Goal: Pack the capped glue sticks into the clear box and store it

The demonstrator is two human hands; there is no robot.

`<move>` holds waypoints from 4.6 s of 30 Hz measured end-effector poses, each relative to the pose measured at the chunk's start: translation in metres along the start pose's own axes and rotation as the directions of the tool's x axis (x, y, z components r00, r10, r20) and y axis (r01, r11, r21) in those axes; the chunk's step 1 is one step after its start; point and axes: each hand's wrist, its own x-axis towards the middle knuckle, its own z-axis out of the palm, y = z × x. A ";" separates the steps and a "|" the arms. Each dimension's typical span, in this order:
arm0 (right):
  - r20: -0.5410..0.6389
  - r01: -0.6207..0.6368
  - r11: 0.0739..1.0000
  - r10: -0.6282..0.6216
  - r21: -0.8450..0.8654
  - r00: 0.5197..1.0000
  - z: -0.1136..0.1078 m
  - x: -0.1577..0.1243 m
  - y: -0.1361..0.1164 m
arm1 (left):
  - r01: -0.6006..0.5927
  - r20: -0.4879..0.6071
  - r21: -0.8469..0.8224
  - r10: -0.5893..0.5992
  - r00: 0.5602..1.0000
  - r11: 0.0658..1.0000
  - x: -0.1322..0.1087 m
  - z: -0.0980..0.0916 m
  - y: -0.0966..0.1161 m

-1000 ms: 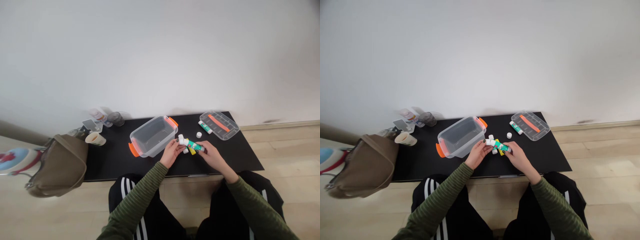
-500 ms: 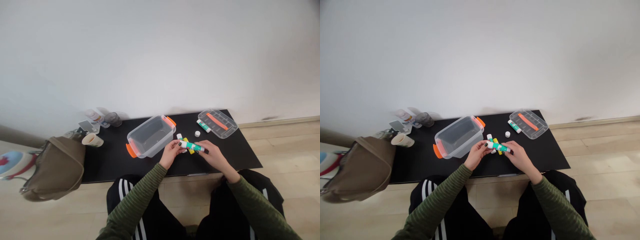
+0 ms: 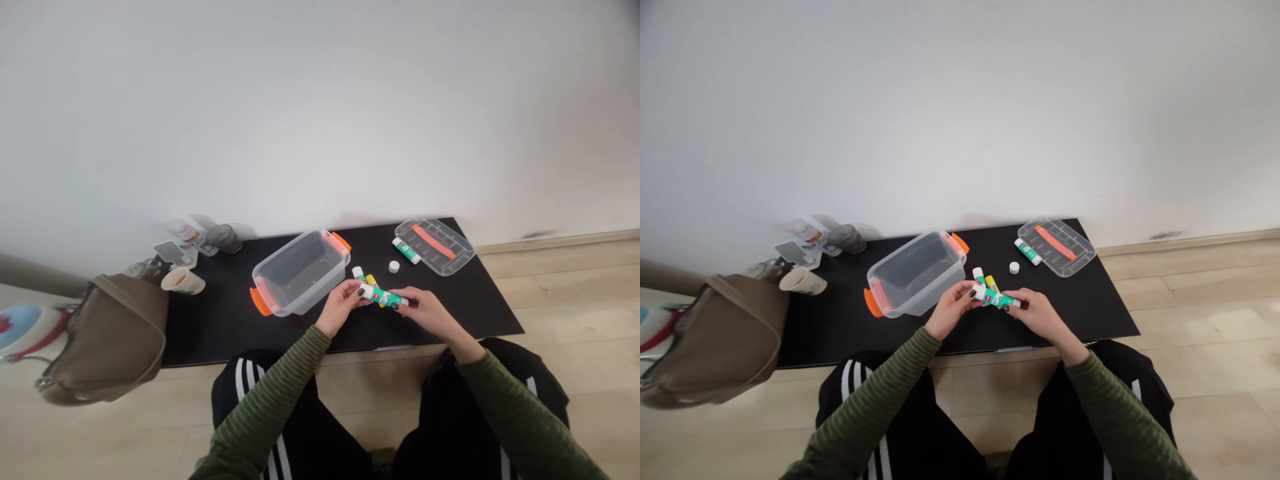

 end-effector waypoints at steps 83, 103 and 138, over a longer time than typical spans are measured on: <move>-0.044 0.110 0.993 -0.112 -0.051 0.993 0.011 0.038 0.006 | 0.108 -0.196 -0.527 -0.244 0.950 0.843 0.017 -0.013 -0.010; -0.014 0.263 0.910 -0.283 -0.322 0.959 -0.007 0.026 -0.012 | 0.077 -0.151 -0.321 -0.132 0.980 0.944 0.008 -0.010 -0.012; 0.200 -0.016 0.976 -0.029 0.217 0.979 0.033 0.027 -0.027 | -0.111 -0.633 0.541 0.491 0.599 0.833 -0.031 -0.117 0.108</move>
